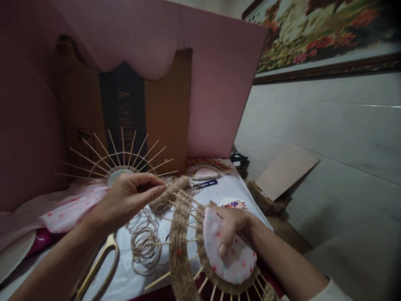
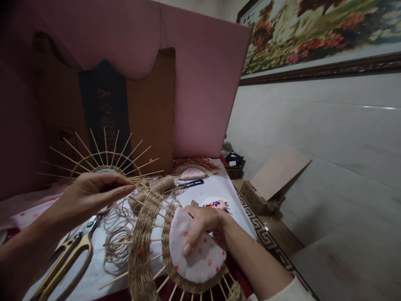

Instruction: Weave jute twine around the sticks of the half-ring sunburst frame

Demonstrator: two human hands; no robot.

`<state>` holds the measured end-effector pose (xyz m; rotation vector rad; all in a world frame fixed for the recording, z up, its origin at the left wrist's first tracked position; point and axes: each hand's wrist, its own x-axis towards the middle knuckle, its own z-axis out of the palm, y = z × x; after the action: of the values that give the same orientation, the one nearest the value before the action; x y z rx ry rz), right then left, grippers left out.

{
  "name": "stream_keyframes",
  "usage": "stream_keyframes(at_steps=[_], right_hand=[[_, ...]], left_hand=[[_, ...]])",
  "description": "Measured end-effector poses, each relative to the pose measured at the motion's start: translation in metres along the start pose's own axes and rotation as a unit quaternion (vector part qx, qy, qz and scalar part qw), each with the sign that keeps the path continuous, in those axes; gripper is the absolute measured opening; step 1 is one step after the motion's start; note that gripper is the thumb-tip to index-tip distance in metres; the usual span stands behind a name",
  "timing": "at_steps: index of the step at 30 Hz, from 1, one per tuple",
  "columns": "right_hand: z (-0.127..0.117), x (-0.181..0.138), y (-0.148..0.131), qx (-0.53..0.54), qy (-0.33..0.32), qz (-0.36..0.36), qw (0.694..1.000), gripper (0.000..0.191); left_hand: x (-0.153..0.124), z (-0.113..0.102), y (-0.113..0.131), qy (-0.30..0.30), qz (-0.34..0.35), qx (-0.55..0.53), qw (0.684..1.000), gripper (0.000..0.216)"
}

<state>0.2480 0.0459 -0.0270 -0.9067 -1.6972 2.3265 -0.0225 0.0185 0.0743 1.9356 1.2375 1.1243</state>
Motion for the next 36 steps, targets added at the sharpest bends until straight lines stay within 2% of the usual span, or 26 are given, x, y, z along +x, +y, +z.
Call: stream_keyframes(at_steps=[6,13,19,24,31,36], right_hand=[[0.004,-0.002,-0.007,0.001,-0.012,0.004,1.0,0.033],[0.007,-0.003,-0.011,-0.011,-0.018,0.004,1.0,0.032],[0.008,-0.005,-0.011,0.002,-0.001,-0.01,1.0,0.035],[0.006,-0.005,-0.009,-0.004,0.002,-0.017,1.0,0.039],[0.005,-0.002,-0.011,-0.006,0.012,-0.035,0.999,0.038],[0.008,-0.001,-0.015,-0.005,0.023,-0.055,0.998,0.033]], left_hand=[[0.0,0.001,0.002,0.003,-0.037,-0.051,0.998,0.014],[0.002,0.001,-0.007,-0.046,-0.148,-0.177,0.972,0.019],[-0.001,0.017,-0.015,-0.081,-0.182,-0.232,0.952,0.015],[-0.002,0.029,-0.015,-0.078,-0.227,-0.227,0.944,0.02],[-0.002,0.031,-0.015,-0.043,-0.182,-0.236,0.954,0.017],[-0.004,0.023,-0.018,-0.045,-0.16,-0.234,0.958,0.016]])
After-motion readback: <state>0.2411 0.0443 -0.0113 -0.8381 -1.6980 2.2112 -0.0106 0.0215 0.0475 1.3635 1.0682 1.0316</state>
